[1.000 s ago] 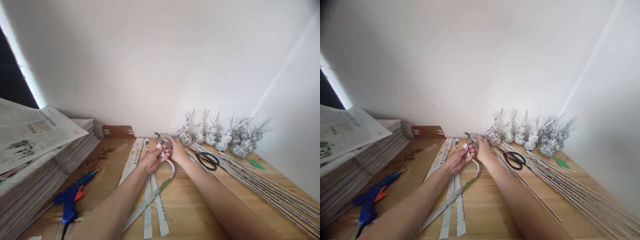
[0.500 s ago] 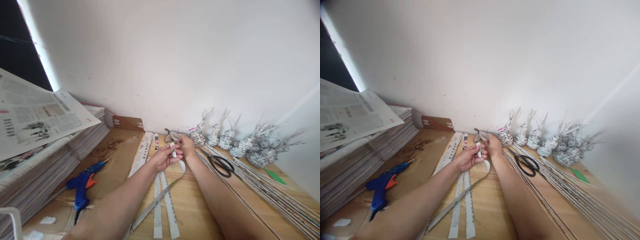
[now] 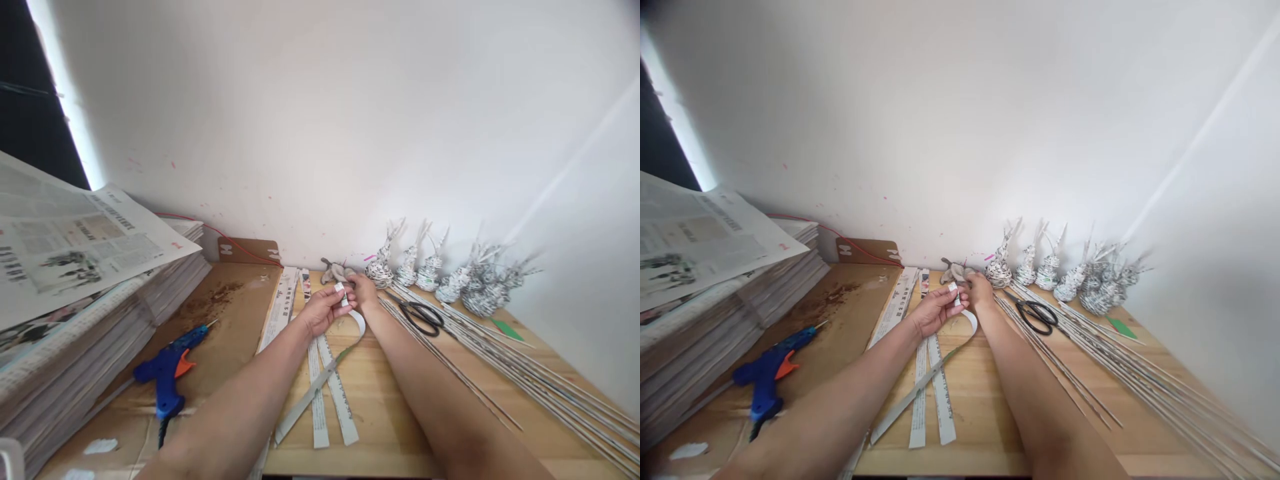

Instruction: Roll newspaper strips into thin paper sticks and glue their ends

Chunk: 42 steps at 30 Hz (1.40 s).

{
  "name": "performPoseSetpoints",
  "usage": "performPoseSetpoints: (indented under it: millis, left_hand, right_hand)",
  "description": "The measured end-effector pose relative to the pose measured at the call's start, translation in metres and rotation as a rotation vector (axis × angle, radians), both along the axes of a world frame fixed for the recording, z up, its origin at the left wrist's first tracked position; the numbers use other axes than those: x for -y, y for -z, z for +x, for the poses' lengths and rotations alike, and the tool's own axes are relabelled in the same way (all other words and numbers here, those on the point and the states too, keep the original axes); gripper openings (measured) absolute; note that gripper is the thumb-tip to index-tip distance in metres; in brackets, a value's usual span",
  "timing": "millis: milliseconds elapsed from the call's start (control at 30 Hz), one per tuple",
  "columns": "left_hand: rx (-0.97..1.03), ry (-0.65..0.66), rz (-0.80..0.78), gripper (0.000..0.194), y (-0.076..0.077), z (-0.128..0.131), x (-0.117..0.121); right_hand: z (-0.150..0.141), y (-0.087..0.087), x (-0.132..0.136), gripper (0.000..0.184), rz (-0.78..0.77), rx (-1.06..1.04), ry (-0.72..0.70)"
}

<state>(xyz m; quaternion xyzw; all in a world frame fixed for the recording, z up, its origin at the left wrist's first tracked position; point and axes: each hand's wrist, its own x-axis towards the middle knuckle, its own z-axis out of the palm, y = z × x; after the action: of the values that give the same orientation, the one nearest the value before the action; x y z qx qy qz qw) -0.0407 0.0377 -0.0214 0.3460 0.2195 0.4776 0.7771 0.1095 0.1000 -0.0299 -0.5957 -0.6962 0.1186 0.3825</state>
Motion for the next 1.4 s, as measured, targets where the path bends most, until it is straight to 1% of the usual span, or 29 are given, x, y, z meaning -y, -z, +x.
performPoseSetpoints:
  millis: [67,133,333,500,733,800,900,933,1167,1267,1400]
  left_hand:
    - [-0.012,-0.011,-0.025,0.019,0.0,0.0,0.0]
    - [-0.021,-0.021,-0.047,0.019,-0.001,0.0,0.0]
    - [-0.013,-0.03,-0.064,0.018,-0.005,-0.001,0.0]
    - [-0.027,-0.049,-0.08,0.018,-0.007,0.0,0.0]
    - [-0.021,-0.043,-0.081,0.015,-0.008,-0.001,0.002]
    - [-0.018,-0.036,-0.077,0.015,-0.009,-0.001,0.002]
    - [-0.019,-0.04,-0.085,0.016,-0.007,-0.001,0.001]
    - [-0.016,-0.039,-0.085,0.016,-0.007,-0.001,0.001]
    - [0.001,-0.028,-0.089,0.017,-0.001,0.0,-0.004]
    - [-0.004,-0.029,-0.091,0.016,-0.002,0.0,-0.004]
    - [-0.01,-0.017,-0.083,0.016,-0.003,0.0,-0.003]
  right_hand:
    - [-0.002,-0.004,0.0,0.012,0.0,0.051,0.038]
    - [-0.004,-0.007,-0.001,0.013,-0.007,0.092,0.084]
    - [-0.008,-0.01,0.004,0.02,-0.047,0.149,0.189]
    - [-0.012,-0.01,0.012,0.015,-0.007,0.218,0.155]
    - [-0.011,-0.011,0.019,0.032,-0.017,0.283,0.092]
    - [-0.011,-0.012,0.019,0.029,-0.032,0.295,0.083]
    - [-0.012,-0.014,0.016,0.015,-0.061,0.304,0.108]
    - [-0.012,-0.014,0.014,0.013,-0.068,0.303,0.125]
    - [-0.01,-0.013,0.006,0.015,-0.076,0.269,0.22]
    - [-0.011,-0.012,0.008,0.017,-0.053,0.264,0.219]
    - [-0.011,-0.01,0.013,0.018,-0.009,0.26,0.178]
